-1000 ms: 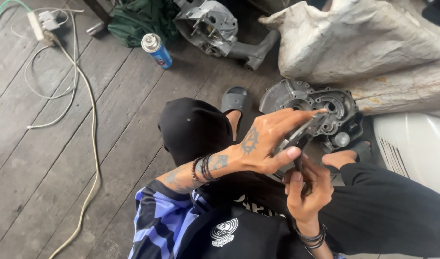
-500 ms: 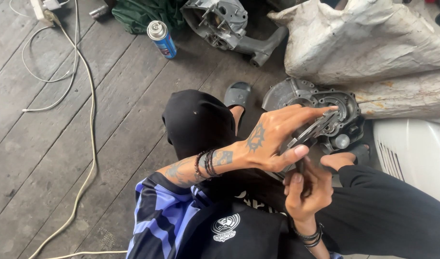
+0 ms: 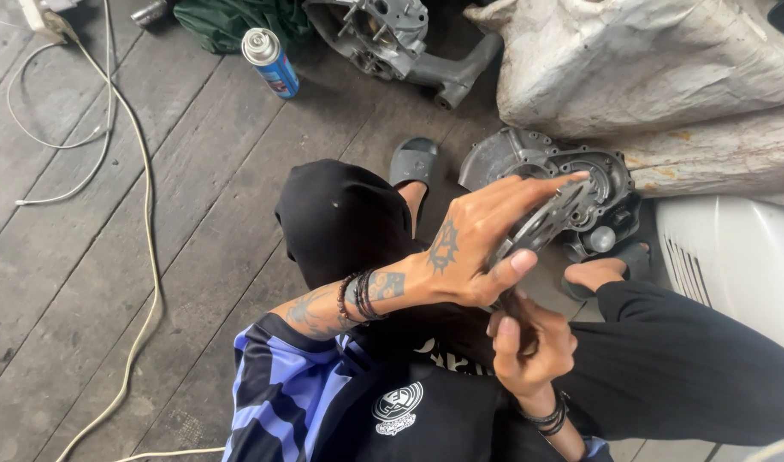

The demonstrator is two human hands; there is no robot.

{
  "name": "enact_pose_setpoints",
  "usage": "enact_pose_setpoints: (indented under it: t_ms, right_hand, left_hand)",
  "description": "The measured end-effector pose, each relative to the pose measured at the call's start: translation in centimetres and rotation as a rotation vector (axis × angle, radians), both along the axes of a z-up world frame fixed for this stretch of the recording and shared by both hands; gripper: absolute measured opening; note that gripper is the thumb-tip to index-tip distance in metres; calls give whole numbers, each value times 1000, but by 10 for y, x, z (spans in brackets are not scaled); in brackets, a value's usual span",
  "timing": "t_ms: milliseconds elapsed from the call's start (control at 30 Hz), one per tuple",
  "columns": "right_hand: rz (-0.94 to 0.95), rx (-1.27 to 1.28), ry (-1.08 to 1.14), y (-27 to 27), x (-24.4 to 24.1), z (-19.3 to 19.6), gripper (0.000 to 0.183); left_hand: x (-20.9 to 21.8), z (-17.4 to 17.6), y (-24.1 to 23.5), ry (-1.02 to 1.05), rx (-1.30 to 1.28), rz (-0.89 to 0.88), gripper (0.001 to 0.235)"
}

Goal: The person is using a handheld tool to scrape residue or old gasket material from a circular motorcycle engine component.

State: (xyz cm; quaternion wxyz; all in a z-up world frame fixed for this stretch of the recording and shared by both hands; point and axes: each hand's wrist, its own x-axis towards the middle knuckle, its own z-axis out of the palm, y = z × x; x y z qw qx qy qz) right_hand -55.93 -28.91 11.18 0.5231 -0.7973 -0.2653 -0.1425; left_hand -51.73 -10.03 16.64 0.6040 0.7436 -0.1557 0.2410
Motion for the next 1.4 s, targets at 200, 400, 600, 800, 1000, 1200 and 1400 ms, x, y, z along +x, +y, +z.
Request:
enact_pose_setpoints:
  t_ms: [200, 400, 600, 800, 1000, 1200, 1400]
  right_hand:
    - [-26, 27, 54, 6, 8, 7, 23]
    - [22, -8, 25, 2, 0, 11, 19]
    - [-35, -37, 15, 2, 4, 13, 21]
    - [-28, -52, -6, -3, 2, 12, 22]
    - [-52, -8, 48, -1, 2, 11, 23]
    - [-54, -37, 20, -4, 3, 13, 23]
    - [-45, -41, -25, -2, 4, 14, 24]
  left_hand:
    - [0, -1, -1, -2, 15, 38, 69]
    - [0, -5, -1, 3, 9, 30, 68]
    - [2, -14, -5, -5, -71, 16, 66]
    - [3, -17, -8, -11, -92, -4, 64]
    - [4, -10, -7, -7, -88, 1, 64]
    - [3, -13, -9, 2, -79, -13, 65]
    - [5, -1, -9, -25, -106, -2, 67]
